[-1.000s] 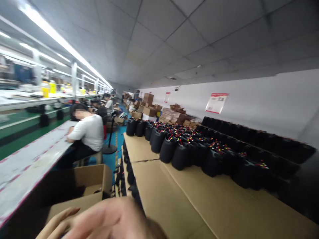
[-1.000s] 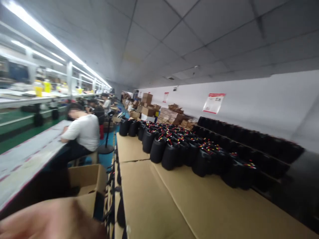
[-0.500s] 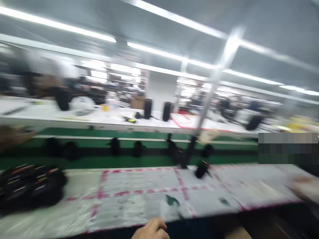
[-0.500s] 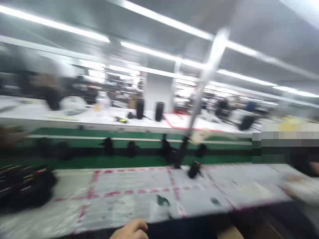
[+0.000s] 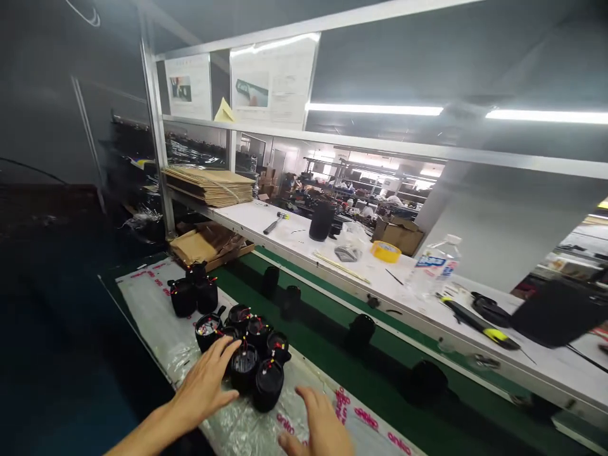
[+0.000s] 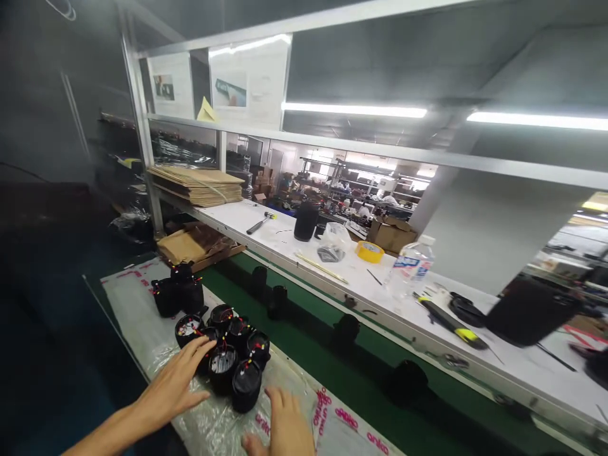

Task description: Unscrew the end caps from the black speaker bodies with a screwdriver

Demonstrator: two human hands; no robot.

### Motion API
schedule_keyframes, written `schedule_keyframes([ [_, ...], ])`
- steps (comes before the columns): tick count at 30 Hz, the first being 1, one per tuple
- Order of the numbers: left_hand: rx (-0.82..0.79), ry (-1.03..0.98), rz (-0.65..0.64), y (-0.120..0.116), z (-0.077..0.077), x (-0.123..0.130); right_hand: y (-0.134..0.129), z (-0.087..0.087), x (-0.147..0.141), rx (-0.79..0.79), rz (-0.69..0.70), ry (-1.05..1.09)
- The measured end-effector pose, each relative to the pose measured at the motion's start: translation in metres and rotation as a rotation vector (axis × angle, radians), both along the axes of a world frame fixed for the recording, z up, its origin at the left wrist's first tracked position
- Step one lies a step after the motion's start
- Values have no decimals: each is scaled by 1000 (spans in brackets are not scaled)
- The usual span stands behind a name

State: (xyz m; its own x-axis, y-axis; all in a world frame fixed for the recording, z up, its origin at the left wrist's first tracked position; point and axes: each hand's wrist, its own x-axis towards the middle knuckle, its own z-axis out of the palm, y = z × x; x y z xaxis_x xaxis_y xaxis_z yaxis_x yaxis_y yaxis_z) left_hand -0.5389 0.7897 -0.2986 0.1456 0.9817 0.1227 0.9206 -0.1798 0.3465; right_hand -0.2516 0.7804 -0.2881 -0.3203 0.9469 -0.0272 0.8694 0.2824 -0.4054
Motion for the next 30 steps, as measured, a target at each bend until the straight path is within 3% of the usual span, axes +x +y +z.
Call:
schedule_keyframes([
  [4,-80,130,-121,59,-26,-25,53,-29,-94,-24,-134,-243],
  [8,-103,220,-194,90,-53,-20,78,-72,-139,8,-189,-393],
  [12,-135,254,-205,105,-69,-23,91,-96,-145,42,-233,-407],
  [19,-164,266,-272,116,-74,-26,99,-107,-136,40,-388,-332],
  [22,-146,297,-288,123,-67,-17,106,-110,-142,32,-453,-294],
  [26,-84,385,-194,125,-59,-3,115,-107,-147,37,-547,-225],
  [30,-59,458,-232,126,-71,10,117,-104,-138,58,-650,-152],
])
